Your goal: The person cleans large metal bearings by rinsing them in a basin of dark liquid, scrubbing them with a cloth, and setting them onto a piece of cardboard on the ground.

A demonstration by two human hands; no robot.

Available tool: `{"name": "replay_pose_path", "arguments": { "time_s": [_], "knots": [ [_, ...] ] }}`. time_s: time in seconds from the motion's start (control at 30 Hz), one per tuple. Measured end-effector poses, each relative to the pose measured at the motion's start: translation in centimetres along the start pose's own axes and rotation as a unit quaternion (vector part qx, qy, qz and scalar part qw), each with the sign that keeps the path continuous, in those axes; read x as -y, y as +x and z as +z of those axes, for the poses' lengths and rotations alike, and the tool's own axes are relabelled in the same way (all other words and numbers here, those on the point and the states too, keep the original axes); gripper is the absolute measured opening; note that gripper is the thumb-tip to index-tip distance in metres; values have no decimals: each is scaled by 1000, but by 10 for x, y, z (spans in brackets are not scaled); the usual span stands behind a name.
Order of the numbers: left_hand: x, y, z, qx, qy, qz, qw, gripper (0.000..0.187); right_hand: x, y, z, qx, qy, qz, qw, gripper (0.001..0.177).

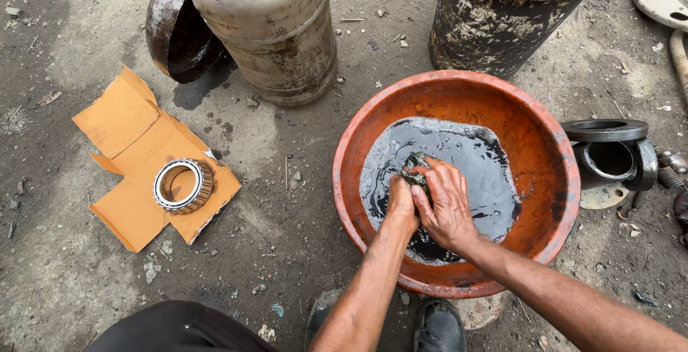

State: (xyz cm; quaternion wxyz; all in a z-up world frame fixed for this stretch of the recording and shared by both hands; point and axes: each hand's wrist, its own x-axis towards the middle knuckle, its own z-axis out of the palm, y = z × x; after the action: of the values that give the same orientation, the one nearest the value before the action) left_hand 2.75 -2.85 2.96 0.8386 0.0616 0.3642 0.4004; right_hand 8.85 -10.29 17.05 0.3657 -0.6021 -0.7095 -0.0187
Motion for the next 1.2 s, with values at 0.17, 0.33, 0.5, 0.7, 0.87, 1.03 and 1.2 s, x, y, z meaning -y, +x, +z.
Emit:
{"name": "replay_pose_path", "arguments": {
  "time_s": [0.17, 0.33, 0.5, 0.7, 0.87, 1.03, 1.2],
  "knots": [
    [-9, -29, 30, -2, 49, 60, 997, 41, -19, 17, -4, -20, 15, -10, 1000, 28],
    [-48, -65, 59, -48, 158, 102, 981, 39, -74, 39, 12, 97, 79, 343, 931, 37],
    [-69, -71, 65, 25, 41, 103, 994, 52, -87, 28, 9, 62, 526, 622, 577, 43],
    [-69, -72, 66, 38, 104, 126, 986, 28, -65, 34, -1, 25, 571, 573, 587, 39],
    [-71, -68, 68, 63, 253, 104, 960, 44, -77, 32, -4, -46, 558, 581, 591, 31],
    [-56, -64, 70, 40, 362, 139, 921, 43, -77, 33, -5, -31, 447, 541, 711, 27],
    [-51, -60, 58, 17, 292, 197, 936, 36, -59, 43, -9, 43, 340, 407, 846, 32]
  ]
}}
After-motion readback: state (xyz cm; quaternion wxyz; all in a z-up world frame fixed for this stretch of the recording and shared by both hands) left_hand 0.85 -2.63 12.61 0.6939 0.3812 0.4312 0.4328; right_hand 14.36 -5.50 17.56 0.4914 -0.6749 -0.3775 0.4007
